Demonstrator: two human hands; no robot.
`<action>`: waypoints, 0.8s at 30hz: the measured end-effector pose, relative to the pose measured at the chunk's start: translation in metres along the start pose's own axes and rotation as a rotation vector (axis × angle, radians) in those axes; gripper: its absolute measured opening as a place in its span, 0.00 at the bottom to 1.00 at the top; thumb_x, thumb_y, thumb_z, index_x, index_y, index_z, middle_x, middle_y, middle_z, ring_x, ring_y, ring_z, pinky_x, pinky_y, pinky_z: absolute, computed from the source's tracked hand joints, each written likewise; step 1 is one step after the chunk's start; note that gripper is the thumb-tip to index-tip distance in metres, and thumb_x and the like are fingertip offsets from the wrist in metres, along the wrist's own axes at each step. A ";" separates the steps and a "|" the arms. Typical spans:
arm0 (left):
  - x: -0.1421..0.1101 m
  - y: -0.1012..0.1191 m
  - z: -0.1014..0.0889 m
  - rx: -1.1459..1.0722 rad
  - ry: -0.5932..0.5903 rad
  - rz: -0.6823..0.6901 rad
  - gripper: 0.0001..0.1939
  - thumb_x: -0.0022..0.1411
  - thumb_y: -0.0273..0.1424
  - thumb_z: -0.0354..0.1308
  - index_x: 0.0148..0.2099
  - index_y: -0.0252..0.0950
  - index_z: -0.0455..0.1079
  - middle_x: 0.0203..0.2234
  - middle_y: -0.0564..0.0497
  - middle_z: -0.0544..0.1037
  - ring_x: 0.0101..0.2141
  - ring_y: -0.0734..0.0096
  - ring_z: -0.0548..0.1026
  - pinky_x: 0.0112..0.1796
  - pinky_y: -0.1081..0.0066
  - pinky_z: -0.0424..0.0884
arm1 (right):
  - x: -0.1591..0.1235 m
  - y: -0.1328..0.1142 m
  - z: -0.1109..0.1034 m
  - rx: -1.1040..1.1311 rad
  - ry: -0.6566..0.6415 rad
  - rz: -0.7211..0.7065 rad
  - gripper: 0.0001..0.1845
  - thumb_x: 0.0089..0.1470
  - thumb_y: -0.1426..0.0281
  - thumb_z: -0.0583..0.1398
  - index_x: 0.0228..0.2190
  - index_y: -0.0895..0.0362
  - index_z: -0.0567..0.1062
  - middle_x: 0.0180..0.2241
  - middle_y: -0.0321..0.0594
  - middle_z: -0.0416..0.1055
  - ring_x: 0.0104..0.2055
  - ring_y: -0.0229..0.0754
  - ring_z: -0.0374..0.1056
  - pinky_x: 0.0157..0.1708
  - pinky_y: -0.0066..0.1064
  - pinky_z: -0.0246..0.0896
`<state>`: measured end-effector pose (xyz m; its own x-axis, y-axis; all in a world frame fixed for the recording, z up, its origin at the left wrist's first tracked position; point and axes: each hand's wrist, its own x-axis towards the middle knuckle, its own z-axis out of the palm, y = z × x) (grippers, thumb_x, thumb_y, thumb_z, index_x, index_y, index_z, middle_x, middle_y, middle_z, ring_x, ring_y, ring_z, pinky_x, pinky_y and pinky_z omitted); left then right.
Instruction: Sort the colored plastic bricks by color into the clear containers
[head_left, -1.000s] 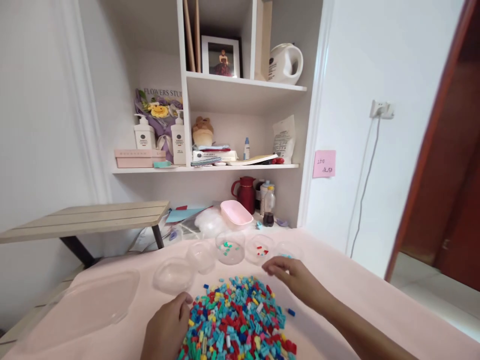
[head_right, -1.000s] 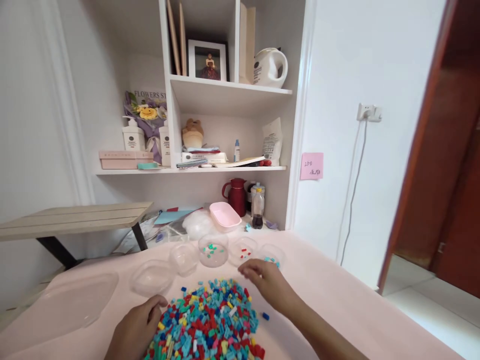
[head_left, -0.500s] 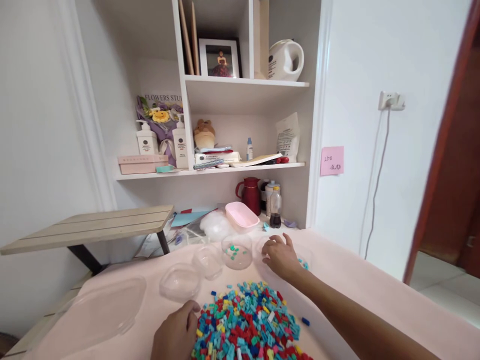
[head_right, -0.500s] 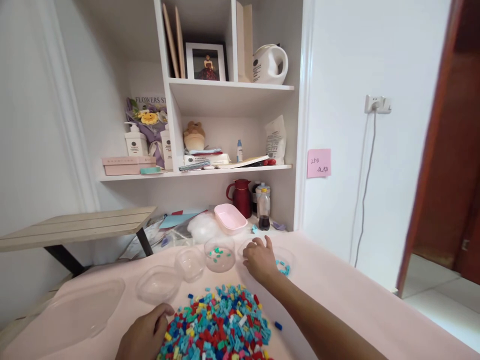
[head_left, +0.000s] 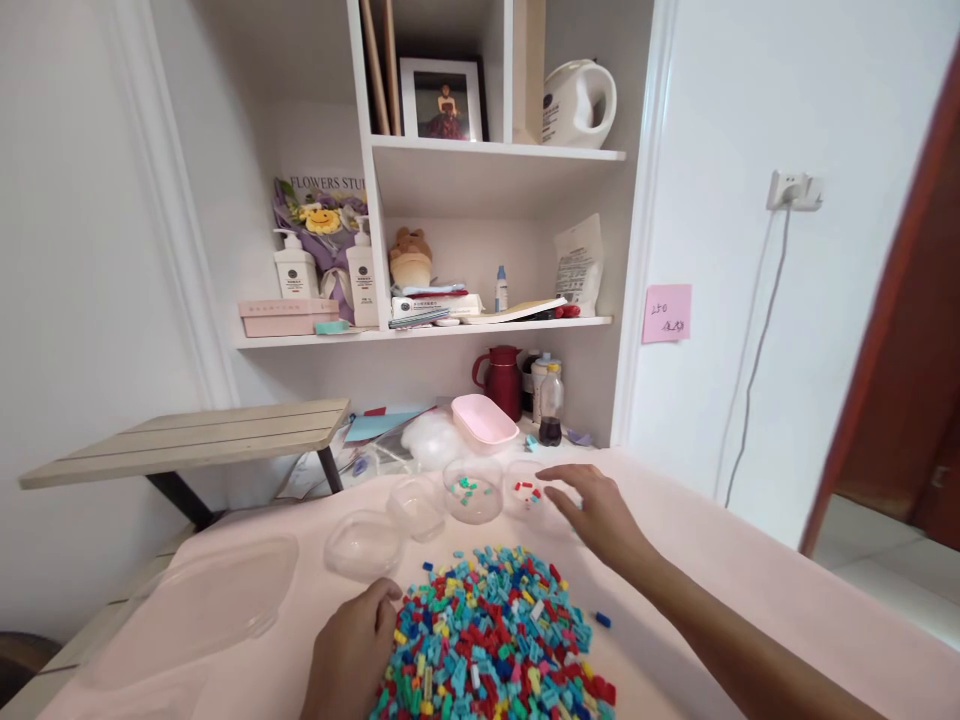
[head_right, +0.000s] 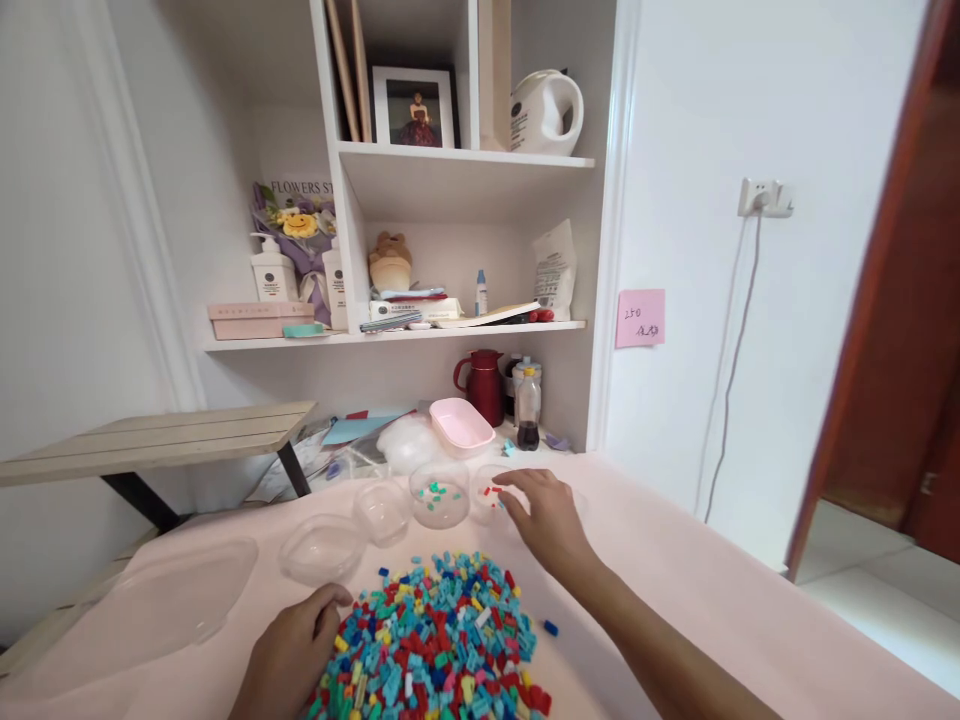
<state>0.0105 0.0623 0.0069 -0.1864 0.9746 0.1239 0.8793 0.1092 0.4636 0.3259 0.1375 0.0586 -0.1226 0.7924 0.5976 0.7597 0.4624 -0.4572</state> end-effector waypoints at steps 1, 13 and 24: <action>0.000 -0.001 0.000 -0.008 0.008 0.003 0.17 0.62 0.30 0.43 0.38 0.46 0.73 0.35 0.56 0.82 0.36 0.68 0.77 0.33 0.75 0.62 | -0.006 -0.002 -0.005 0.117 -0.001 0.058 0.15 0.58 0.60 0.52 0.39 0.51 0.76 0.41 0.42 0.75 0.46 0.49 0.68 0.45 0.41 0.60; 0.001 -0.001 -0.001 -0.001 0.031 0.002 0.17 0.61 0.30 0.43 0.41 0.47 0.74 0.34 0.57 0.82 0.35 0.70 0.77 0.33 0.76 0.64 | -0.044 0.025 -0.026 0.150 -0.555 0.236 0.15 0.57 0.62 0.51 0.33 0.52 0.77 0.22 0.34 0.73 0.18 0.35 0.65 0.23 0.27 0.58; 0.007 -0.003 -0.001 0.024 -0.021 0.003 0.17 0.62 0.37 0.43 0.42 0.48 0.74 0.30 0.58 0.81 0.33 0.69 0.77 0.32 0.76 0.65 | -0.046 0.044 -0.039 0.041 -0.754 0.226 0.11 0.42 0.69 0.64 0.32 0.51 0.77 0.31 0.33 0.76 0.32 0.41 0.69 0.28 0.27 0.56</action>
<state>0.0061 0.0682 0.0077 -0.1744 0.9789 0.1068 0.8900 0.1103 0.4423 0.3895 0.1057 0.0367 -0.3794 0.9182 -0.1138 0.7954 0.2609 -0.5470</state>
